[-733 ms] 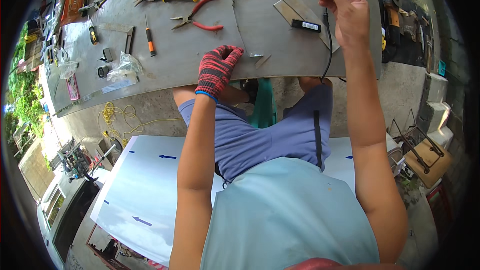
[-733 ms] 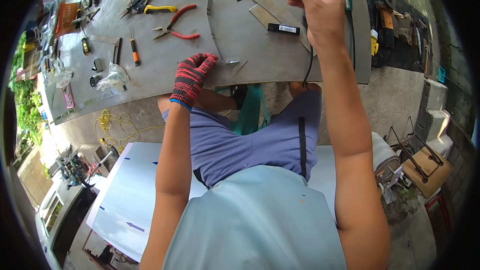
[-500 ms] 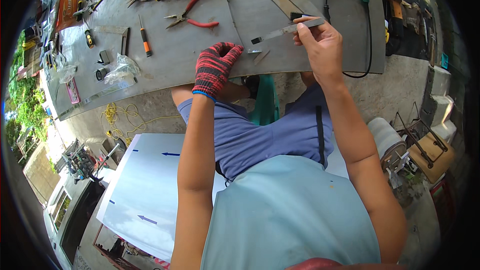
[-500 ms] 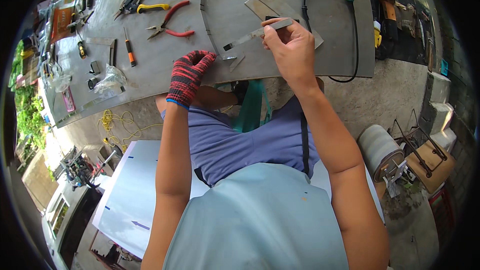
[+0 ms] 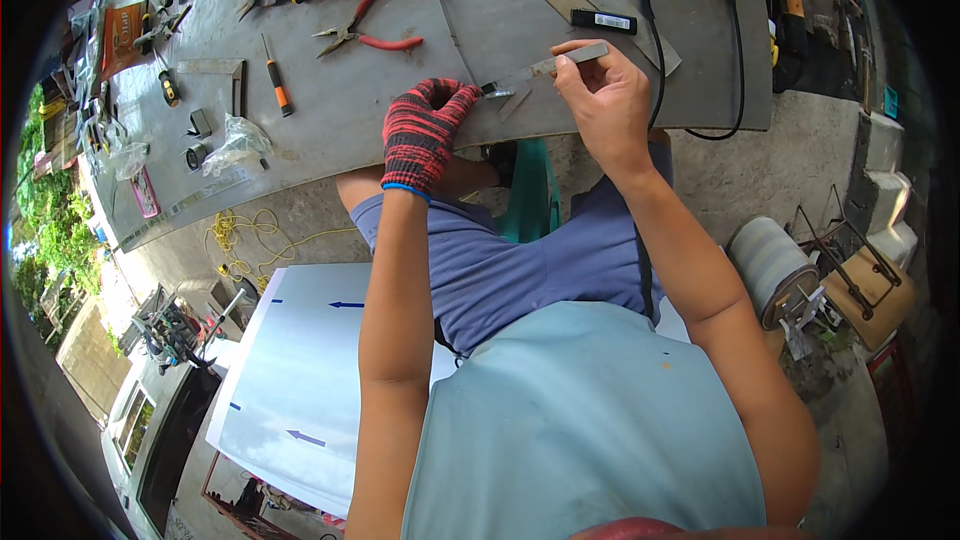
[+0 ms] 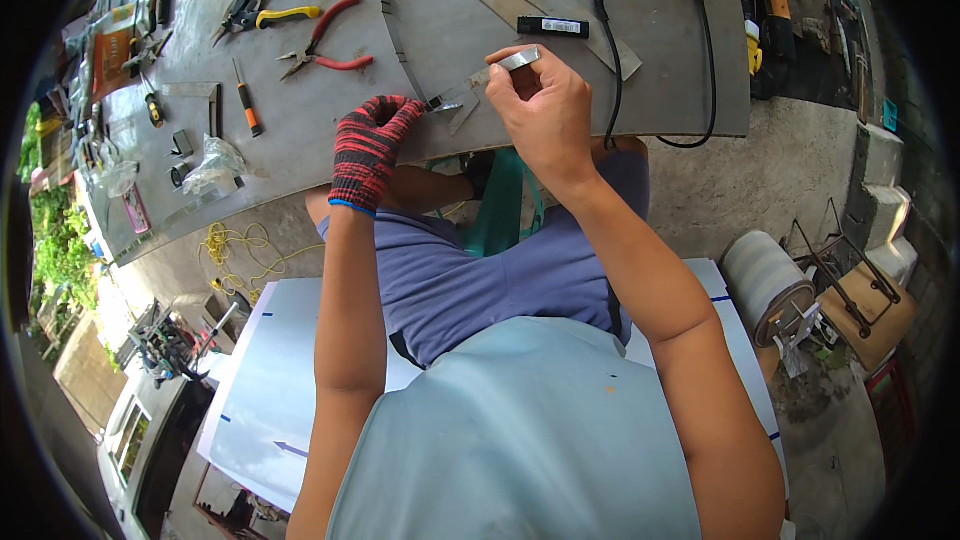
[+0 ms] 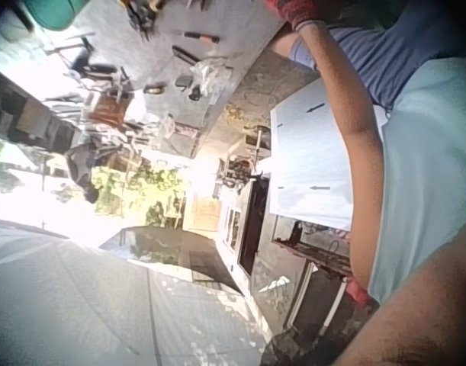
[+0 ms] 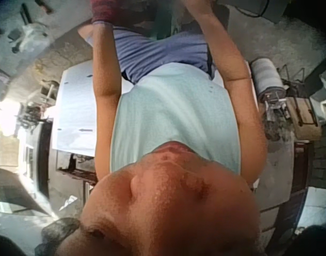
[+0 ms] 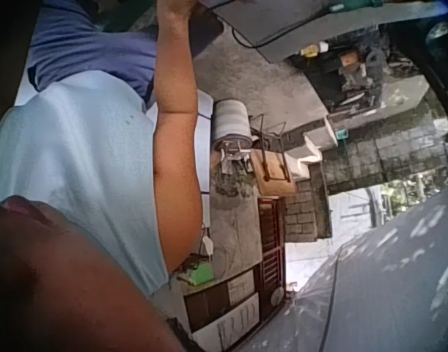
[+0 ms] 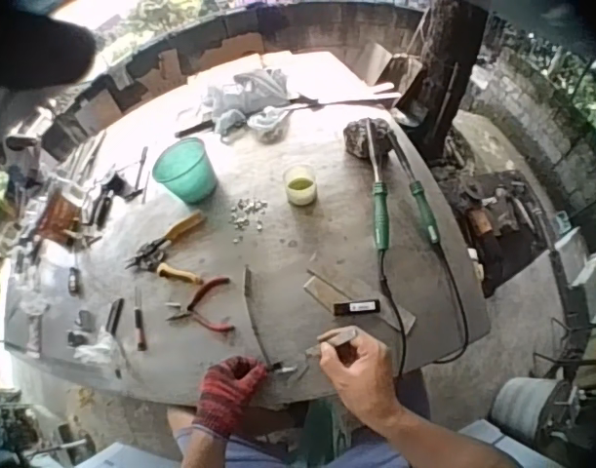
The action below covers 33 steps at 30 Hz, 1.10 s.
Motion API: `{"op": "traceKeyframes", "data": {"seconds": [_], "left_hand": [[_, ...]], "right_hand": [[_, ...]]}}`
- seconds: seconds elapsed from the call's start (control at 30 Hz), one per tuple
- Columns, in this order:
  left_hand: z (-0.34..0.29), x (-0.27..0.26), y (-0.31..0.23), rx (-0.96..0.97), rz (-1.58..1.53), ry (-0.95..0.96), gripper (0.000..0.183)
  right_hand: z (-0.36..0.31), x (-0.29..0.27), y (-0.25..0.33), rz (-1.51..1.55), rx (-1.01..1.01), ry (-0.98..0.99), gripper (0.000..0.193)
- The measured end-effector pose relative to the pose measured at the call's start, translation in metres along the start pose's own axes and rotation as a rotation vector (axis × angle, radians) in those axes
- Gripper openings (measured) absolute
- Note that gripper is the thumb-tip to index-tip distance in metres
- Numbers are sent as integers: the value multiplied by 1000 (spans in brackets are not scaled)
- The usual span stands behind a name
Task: Soldering electronic components and wires on a metal workbench using a soldering iron.
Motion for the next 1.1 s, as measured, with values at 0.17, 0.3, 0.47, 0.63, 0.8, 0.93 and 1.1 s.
{"op": "traceKeyframes", "data": {"seconds": [0.17, 0.3, 0.47, 0.63, 0.8, 0.93, 1.1], "left_hand": [[-1, 0, -2, -14, 19, -5, 40], [0, 0, -2, 8, 13, -3, 40], [0, 0, 0, 13, 7, 1, 41], [0, 0, 0, 11, -10, 5, 42], [0, 0, 0, 5, 23, -9, 41], [1, 0, -2, 7, 34, -3, 41], [0, 0, -2, 11, 14, -5, 42]], "right_hand": [[-1, 1, 1, -2, -6, -9, 9], [0, -2, 5, -1, -13, -19, 9], [3, -8, 5, 27, -24, -53, 9], [0, -7, 1, -34, -20, -43, 9], [-1, -4, 0, -26, -22, -43, 9], [0, -1, 0, -2, -15, -34, 9], [0, -1, 6, -24, -9, -19, 9]]}}
Point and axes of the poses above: each hand's wrist, its own z-axis towards the middle knuckle, its own x-axis out of the palm, y = z × x, the point moved 1 cm from there along z, towards the middle knuckle, and after that the axes turned 3 degrees about z, right-handed, at the moved point
